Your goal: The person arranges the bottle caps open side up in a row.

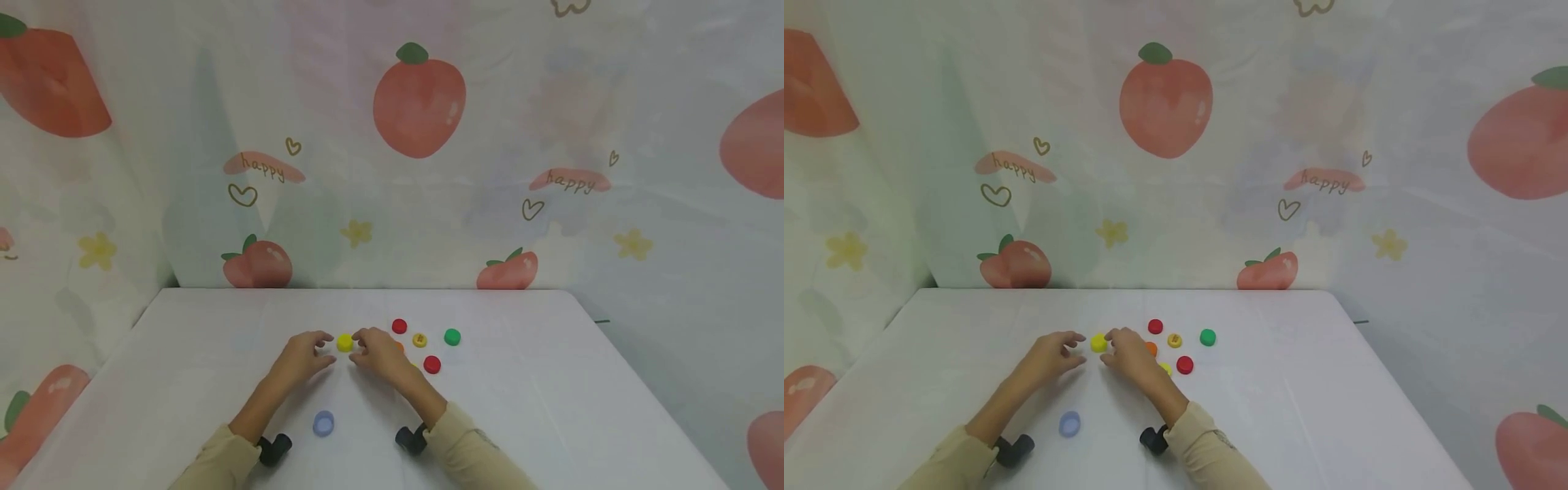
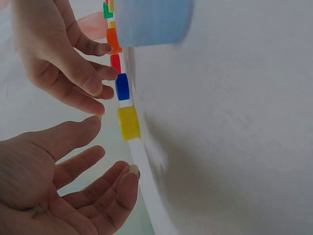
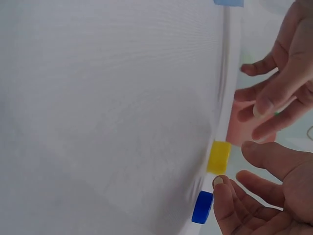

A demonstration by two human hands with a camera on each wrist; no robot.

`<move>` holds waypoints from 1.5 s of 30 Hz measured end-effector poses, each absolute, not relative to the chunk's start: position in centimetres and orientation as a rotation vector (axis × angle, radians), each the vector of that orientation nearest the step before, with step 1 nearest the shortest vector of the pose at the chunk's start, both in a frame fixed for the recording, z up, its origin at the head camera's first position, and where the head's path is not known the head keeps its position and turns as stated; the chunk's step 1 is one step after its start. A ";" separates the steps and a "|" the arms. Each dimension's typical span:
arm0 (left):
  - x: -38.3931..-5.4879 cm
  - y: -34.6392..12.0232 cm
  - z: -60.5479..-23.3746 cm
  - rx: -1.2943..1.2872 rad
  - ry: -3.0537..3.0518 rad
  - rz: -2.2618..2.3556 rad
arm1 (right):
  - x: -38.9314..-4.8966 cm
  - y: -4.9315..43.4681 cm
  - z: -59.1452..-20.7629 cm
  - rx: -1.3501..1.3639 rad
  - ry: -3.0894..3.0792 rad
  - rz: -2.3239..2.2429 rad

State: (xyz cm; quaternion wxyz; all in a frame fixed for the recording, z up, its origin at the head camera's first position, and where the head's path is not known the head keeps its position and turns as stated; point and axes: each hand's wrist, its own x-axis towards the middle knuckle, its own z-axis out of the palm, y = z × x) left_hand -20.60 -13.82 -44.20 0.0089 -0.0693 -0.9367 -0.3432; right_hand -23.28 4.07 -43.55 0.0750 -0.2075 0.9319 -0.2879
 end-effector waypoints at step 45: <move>-24.8 -13.0 -45.5 -0.261 -2.976 -1.077 | -26.0 2.2 -44.8 -0.773 2.927 -0.646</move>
